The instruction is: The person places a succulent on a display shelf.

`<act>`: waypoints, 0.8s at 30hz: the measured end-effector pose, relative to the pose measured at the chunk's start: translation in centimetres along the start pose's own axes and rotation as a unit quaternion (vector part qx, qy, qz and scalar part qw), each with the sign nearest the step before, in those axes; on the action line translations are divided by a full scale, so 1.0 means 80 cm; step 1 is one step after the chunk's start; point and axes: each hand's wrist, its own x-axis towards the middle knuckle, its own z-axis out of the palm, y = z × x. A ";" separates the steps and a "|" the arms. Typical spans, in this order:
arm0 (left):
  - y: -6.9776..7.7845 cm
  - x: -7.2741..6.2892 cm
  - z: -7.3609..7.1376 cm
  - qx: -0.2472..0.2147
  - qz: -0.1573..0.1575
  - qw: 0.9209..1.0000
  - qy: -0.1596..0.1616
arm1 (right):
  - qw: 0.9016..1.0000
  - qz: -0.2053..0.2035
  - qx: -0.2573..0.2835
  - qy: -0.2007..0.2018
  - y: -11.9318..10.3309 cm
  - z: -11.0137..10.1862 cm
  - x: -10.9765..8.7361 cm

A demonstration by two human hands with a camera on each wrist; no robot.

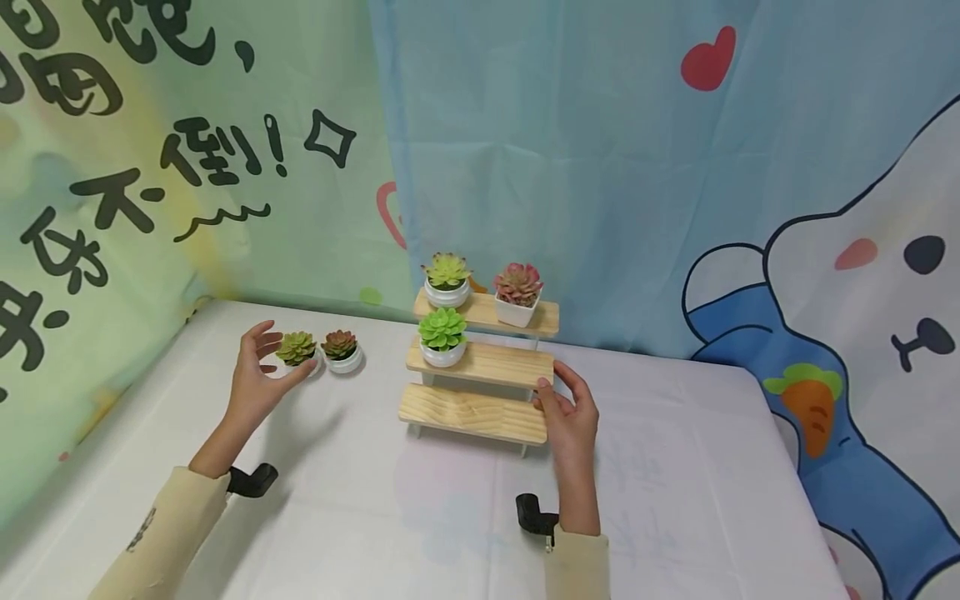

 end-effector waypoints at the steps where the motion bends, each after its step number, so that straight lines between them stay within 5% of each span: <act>1: -0.002 0.001 -0.002 0.002 -0.009 1.000 0.000 | 1.000 0.001 -0.004 -0.002 -0.010 0.002 -0.006; 4: -0.009 0.006 -0.007 0.002 -0.041 0.999 0.003 | 1.000 0.010 -0.016 -0.010 -0.041 0.008 -0.021; 11: -0.026 0.023 -0.003 -0.041 -0.169 0.985 -0.009 | 1.000 0.004 0.022 0.012 0.005 -0.005 0.013; 14: -0.032 0.028 0.001 -0.056 -0.212 0.975 -0.016 | 1.000 0.011 0.021 0.010 0.003 -0.004 0.011; 24: -0.046 0.039 0.015 -0.011 -0.265 0.964 -0.033 | 1.000 0.015 0.013 0.010 0.006 -0.002 0.007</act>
